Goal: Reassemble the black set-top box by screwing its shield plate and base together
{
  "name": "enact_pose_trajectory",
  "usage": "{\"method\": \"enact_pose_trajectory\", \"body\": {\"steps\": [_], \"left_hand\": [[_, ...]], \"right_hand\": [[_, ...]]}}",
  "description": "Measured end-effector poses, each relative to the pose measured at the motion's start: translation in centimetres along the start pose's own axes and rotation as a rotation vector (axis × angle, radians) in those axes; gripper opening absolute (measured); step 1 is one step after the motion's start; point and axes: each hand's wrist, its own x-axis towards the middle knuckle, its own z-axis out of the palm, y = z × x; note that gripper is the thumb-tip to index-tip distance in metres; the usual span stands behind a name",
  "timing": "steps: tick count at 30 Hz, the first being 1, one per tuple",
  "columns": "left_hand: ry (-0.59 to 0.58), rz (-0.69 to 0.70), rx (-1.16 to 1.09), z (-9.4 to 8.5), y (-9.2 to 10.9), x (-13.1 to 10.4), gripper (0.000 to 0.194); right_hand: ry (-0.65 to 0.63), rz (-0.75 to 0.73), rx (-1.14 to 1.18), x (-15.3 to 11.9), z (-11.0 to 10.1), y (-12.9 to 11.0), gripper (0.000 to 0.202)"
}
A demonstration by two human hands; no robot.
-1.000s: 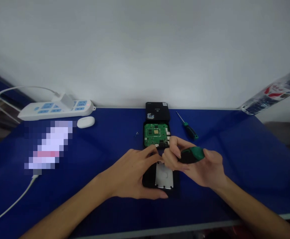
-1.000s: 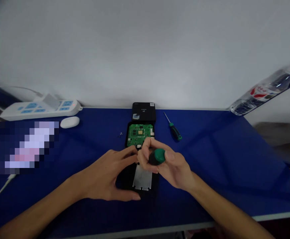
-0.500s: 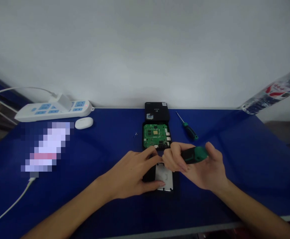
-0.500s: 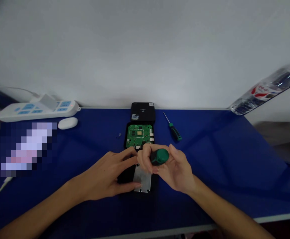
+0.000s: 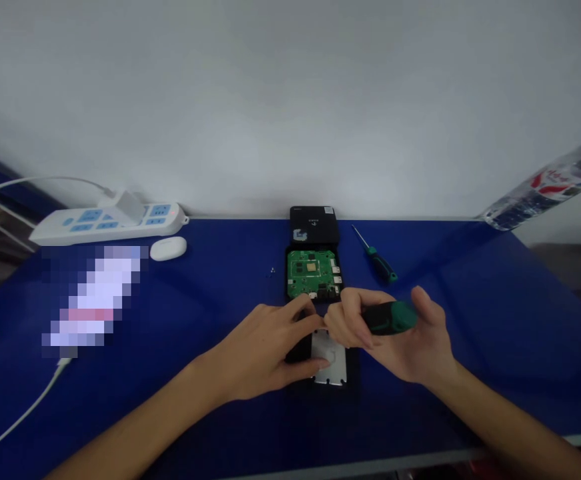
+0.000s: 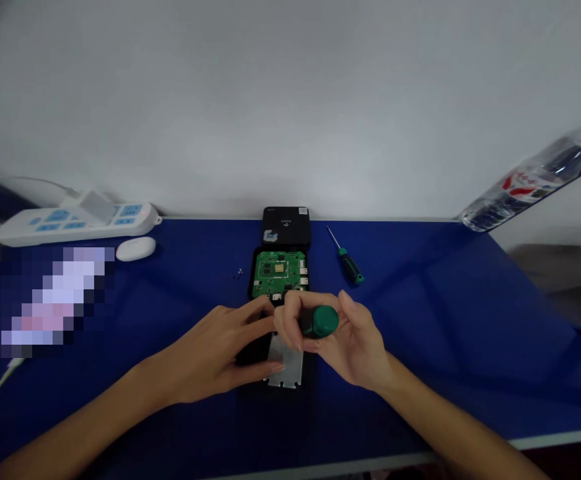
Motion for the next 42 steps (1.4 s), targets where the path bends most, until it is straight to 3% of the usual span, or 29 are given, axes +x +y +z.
{"method": "enact_pose_trajectory", "body": {"steps": [42], "left_hand": [[0.001,-0.004,-0.016,-0.11,0.15,0.07,0.037]], "right_hand": [[-0.01,0.007,-0.006,-0.17,0.04,-0.08,0.074]]}}
